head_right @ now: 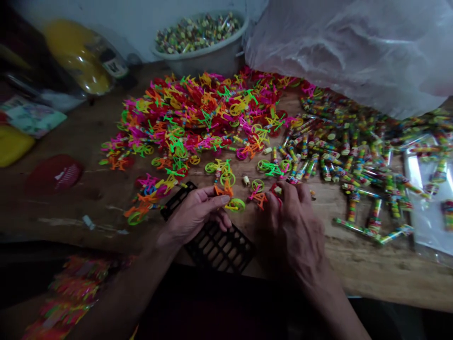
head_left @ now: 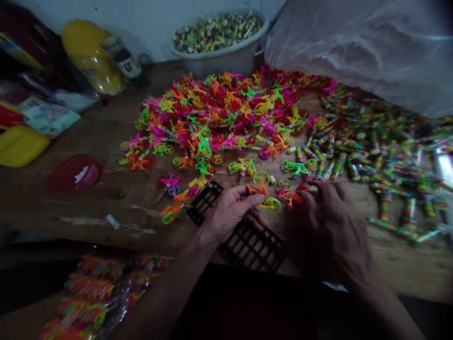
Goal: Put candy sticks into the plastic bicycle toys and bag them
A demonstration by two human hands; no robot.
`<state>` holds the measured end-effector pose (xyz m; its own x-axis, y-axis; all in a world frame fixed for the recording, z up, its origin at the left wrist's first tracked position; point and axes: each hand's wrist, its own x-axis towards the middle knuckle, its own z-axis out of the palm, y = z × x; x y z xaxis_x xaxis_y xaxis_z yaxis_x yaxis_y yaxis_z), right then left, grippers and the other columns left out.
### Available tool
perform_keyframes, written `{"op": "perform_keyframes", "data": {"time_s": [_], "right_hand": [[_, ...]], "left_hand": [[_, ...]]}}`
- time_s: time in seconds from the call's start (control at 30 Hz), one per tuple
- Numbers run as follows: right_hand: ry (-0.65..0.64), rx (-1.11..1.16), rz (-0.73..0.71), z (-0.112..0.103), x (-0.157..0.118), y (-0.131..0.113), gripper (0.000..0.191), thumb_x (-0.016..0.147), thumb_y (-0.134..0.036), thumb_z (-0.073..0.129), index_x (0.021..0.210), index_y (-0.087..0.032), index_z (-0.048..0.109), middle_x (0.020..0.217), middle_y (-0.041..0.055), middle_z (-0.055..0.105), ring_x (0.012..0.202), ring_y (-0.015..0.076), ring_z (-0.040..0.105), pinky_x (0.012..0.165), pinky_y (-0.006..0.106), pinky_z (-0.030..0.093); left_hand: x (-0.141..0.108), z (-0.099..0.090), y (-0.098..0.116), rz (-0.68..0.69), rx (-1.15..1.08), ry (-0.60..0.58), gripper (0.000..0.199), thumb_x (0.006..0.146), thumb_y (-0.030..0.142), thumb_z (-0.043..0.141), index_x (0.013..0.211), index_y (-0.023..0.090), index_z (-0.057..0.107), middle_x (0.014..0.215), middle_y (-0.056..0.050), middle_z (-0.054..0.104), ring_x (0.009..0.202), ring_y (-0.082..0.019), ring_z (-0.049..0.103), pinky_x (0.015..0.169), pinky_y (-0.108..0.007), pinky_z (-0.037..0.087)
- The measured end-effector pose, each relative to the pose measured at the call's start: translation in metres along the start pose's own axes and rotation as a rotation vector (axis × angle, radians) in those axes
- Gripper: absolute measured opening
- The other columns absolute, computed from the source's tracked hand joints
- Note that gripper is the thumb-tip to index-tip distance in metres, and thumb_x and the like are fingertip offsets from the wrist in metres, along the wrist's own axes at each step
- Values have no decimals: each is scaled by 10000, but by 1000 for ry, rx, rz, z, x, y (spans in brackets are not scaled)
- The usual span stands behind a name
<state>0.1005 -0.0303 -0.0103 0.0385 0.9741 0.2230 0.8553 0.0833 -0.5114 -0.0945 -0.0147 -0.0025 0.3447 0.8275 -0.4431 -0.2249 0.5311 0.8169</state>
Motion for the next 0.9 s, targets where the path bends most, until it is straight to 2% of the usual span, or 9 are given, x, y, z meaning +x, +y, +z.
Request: {"op": "perform_keyframes", "data": {"time_s": [0.1, 0.17, 0.27, 0.37, 0.63, 0.77, 0.9], "right_hand": [[-80, 257, -160, -7, -2, 0, 311, 943, -287, 373, 1140, -201, 597, 1029, 118, 604, 916, 224, 584, 763, 369, 468], [-167, 434, -198, -10, -5, -1, 262, 925, -267, 446, 1118, -229, 619, 1000, 73, 640, 897, 189, 609, 772, 326, 487], [-226, 693, -32, -13, -8, -5, 148, 873, -285, 579, 996, -255, 655, 910, 7, 676, 817, 145, 635, 719, 251, 508], [-258, 866, 99, -12, -11, -6, 94, 843, -302, 630, 910, -245, 663, 828, -7, 671, 723, 123, 626, 620, 208, 506], [-188, 917, -68, -8, -24, -8, 151, 861, -189, 591, 994, -241, 639, 951, 25, 635, 888, 153, 611, 767, 261, 506], [-52, 853, -19, -14, -29, -2, 173, 832, -162, 626, 984, -241, 643, 994, 28, 623, 979, 171, 581, 824, 285, 485], [-120, 826, -42, -14, -33, 6, 173, 833, -156, 623, 980, -245, 640, 981, 25, 614, 958, 168, 578, 819, 294, 471]], "left_hand": [[0, -1, 1, -45, -71, -85, 196, 796, 262, 660, 901, 118, 579, 712, -26, 626, 565, -139, 646, 499, -221, 535], [1, 1, 1, -101, -138, -173, 158, 808, 230, 637, 903, 112, 590, 748, -39, 638, 565, -132, 644, 490, -209, 530], [2, 5, 0, -173, -220, -286, 132, 831, 198, 592, 923, 104, 602, 756, -48, 653, 547, -129, 646, 488, -212, 539], [2, 7, -3, -209, -268, -347, 144, 839, 186, 577, 941, 92, 618, 746, -55, 665, 553, -139, 661, 516, -227, 559], [-1, 11, -19, -213, -370, -384, 214, 819, 228, 620, 984, 91, 618, 745, -77, 687, 562, -171, 674, 526, -266, 575], [-1, 13, -20, -220, -397, -397, 141, 828, 214, 606, 911, 100, 606, 727, -64, 683, 573, -178, 678, 528, -274, 574], [0, 16, -18, -255, -326, -394, 166, 828, 237, 617, 916, 96, 610, 742, -66, 686, 580, -175, 679, 531, -271, 573]]}}
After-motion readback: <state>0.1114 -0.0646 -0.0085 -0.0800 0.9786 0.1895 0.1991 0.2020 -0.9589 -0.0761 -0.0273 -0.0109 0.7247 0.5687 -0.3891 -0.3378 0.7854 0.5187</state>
